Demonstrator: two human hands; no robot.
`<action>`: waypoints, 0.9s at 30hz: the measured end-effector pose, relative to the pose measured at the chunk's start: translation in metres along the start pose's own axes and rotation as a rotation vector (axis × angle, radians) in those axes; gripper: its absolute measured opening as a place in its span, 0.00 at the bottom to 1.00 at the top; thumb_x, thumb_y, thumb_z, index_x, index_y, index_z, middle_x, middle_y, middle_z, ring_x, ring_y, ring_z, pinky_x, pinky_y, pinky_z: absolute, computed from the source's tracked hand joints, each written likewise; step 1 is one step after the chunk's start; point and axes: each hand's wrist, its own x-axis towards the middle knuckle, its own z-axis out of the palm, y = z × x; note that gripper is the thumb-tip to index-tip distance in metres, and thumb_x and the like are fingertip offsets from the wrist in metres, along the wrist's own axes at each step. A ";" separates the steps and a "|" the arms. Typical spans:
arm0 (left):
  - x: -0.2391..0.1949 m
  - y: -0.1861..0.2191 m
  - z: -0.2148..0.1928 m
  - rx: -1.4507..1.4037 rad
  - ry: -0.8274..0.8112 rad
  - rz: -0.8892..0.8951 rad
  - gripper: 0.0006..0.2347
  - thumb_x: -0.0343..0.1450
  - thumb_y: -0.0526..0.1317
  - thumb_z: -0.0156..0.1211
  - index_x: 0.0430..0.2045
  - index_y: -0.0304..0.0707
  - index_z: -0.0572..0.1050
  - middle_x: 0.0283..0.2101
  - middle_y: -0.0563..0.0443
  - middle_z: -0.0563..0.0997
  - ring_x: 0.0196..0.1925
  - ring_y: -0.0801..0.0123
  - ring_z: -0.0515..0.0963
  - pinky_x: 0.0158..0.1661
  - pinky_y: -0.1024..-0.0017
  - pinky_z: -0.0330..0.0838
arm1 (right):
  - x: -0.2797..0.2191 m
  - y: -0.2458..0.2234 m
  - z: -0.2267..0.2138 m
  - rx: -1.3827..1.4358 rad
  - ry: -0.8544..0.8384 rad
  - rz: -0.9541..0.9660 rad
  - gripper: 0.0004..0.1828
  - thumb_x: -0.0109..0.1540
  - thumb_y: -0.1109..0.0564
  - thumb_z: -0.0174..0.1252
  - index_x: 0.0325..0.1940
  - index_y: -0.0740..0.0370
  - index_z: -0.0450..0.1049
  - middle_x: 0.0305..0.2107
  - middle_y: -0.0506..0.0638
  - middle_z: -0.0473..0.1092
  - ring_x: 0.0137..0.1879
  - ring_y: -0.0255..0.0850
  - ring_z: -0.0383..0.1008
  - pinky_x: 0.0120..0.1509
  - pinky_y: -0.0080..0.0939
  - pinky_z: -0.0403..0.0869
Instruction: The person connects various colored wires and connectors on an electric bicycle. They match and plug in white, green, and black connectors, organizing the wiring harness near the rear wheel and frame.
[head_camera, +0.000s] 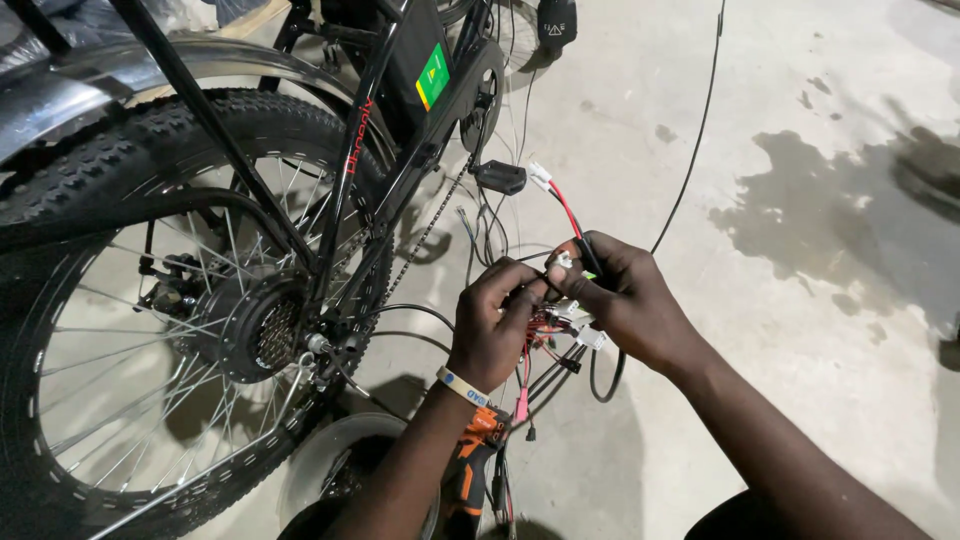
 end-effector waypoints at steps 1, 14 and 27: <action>0.000 0.004 0.002 0.002 0.001 0.003 0.05 0.70 0.34 0.53 0.24 0.36 0.76 0.26 0.47 0.76 0.35 0.64 0.78 0.41 0.69 0.71 | -0.001 0.000 -0.002 0.001 0.000 -0.003 0.06 0.58 0.61 0.60 0.37 0.66 0.74 0.19 0.53 0.70 0.19 0.34 0.66 0.23 0.33 0.74; 0.001 0.025 0.004 -0.455 0.284 -0.271 0.08 0.68 0.37 0.54 0.24 0.29 0.74 0.19 0.55 0.64 0.19 0.84 0.61 0.22 0.86 0.55 | -0.012 -0.015 0.001 0.109 -0.123 0.207 0.20 0.67 0.51 0.44 0.42 0.71 0.73 0.18 0.61 0.71 0.13 0.35 0.60 0.18 0.31 0.61; -0.001 0.028 -0.018 -0.334 0.189 -0.213 0.07 0.65 0.37 0.55 0.21 0.31 0.76 0.16 0.49 0.67 0.17 0.81 0.61 0.19 0.83 0.55 | -0.019 -0.029 0.000 0.073 0.153 -0.102 0.18 0.66 0.64 0.43 0.60 0.68 0.64 0.23 0.56 0.67 0.18 0.34 0.56 0.20 0.30 0.61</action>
